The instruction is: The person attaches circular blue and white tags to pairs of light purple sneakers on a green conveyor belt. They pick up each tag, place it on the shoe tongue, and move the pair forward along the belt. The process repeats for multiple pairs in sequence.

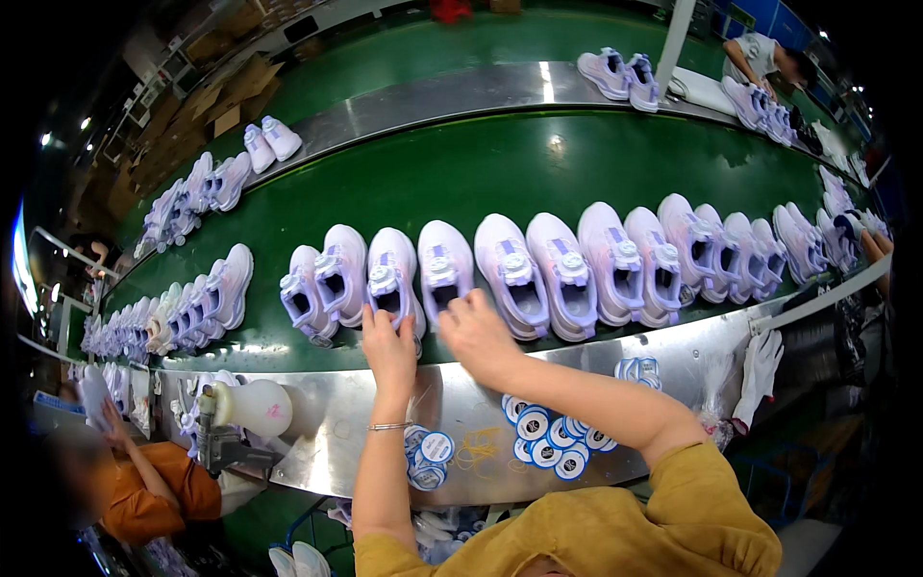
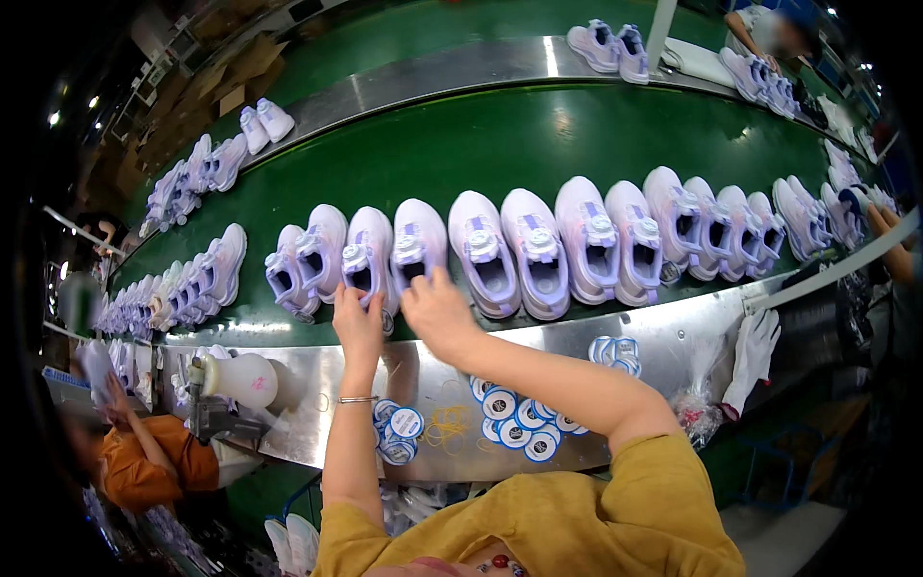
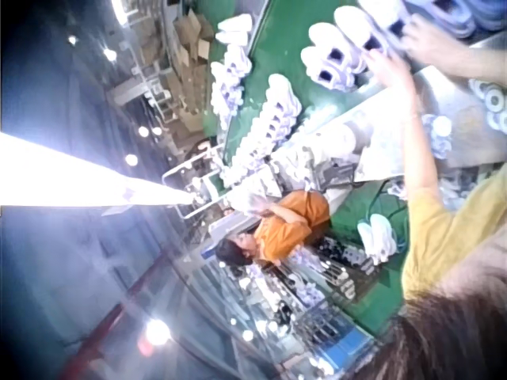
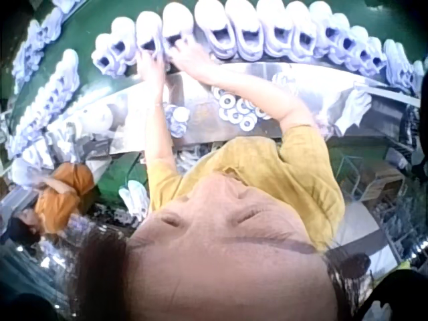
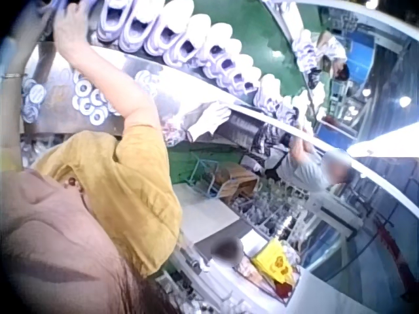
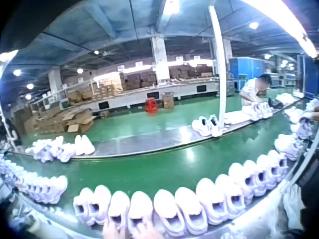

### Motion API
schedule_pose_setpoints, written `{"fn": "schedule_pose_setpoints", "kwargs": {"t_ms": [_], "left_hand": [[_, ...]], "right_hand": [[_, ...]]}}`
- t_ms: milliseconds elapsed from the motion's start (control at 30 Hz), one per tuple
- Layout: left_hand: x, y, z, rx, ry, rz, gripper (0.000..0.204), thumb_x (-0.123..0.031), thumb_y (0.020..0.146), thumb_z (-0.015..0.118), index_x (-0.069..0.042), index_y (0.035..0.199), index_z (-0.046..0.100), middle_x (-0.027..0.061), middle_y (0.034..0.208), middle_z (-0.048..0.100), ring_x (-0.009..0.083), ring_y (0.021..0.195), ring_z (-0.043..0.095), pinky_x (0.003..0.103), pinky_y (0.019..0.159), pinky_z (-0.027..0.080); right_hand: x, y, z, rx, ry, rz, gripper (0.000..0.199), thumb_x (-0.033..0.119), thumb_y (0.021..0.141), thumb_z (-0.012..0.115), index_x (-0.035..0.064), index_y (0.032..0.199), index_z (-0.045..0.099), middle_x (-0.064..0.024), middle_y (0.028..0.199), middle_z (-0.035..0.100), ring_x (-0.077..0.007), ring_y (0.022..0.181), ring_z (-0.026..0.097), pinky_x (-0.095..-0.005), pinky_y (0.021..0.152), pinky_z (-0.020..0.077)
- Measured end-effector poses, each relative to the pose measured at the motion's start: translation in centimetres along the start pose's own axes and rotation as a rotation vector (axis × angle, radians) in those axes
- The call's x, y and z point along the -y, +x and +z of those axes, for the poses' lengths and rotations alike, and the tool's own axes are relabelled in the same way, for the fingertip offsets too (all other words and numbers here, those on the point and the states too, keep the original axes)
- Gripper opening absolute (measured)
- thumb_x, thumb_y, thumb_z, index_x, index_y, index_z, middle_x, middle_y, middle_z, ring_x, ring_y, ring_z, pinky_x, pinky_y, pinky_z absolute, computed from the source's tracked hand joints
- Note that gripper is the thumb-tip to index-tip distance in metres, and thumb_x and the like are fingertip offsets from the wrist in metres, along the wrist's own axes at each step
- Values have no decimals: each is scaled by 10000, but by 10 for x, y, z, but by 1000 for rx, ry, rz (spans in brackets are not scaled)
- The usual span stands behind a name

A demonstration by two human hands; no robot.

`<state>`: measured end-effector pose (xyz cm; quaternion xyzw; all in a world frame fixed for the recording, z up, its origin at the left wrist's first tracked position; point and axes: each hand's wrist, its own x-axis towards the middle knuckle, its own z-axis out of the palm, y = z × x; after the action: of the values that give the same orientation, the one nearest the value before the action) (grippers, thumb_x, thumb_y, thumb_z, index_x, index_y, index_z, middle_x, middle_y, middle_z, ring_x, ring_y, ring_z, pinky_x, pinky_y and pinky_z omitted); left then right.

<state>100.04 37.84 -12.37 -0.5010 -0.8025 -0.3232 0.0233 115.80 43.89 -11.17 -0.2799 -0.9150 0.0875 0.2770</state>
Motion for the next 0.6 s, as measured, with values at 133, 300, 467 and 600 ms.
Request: {"fn": "schedule_pose_setpoints", "kwargs": {"t_ms": [133, 300, 467, 600], "left_hand": [[6, 1, -2, 6, 49, 7, 289, -139, 776, 708, 38, 943, 553, 352, 1256, 448, 477, 1191, 426, 487, 978, 366], [-44, -29, -48, -199, -44, 122, 262, -35, 802, 653, 24, 1043, 569, 203, 1218, 540, 355, 1081, 512, 409, 903, 427], [-83, -107, -61, -30, -272, 62, 173, 28, 826, 606, 28, 998, 589, 163, 1018, 621, 273, 852, 595, 320, 671, 499], [-107, -142, -44, 116, -345, 76, 163, 51, 817, 605, 30, 978, 595, 163, 999, 627, 285, 842, 592, 323, 674, 495]], "right_hand": [[6, 1, -5, -79, 147, -93, 276, 140, 755, 676, -33, 956, 601, -151, 999, 582, -309, 975, 525, -349, 805, 459], [-22, -60, -66, -104, 324, -145, 199, 37, 698, 615, 0, 891, 586, -118, 892, 570, -264, 861, 572, -333, 698, 492], [-56, -141, -126, -49, 255, 49, 191, -19, 723, 641, 9, 911, 627, -118, 792, 598, -296, 724, 591, -371, 620, 486], [-101, -206, -166, -153, 228, 552, 56, -4, 826, 608, -13, 877, 628, -108, 736, 581, -202, 627, 563, -291, 564, 424]]}}
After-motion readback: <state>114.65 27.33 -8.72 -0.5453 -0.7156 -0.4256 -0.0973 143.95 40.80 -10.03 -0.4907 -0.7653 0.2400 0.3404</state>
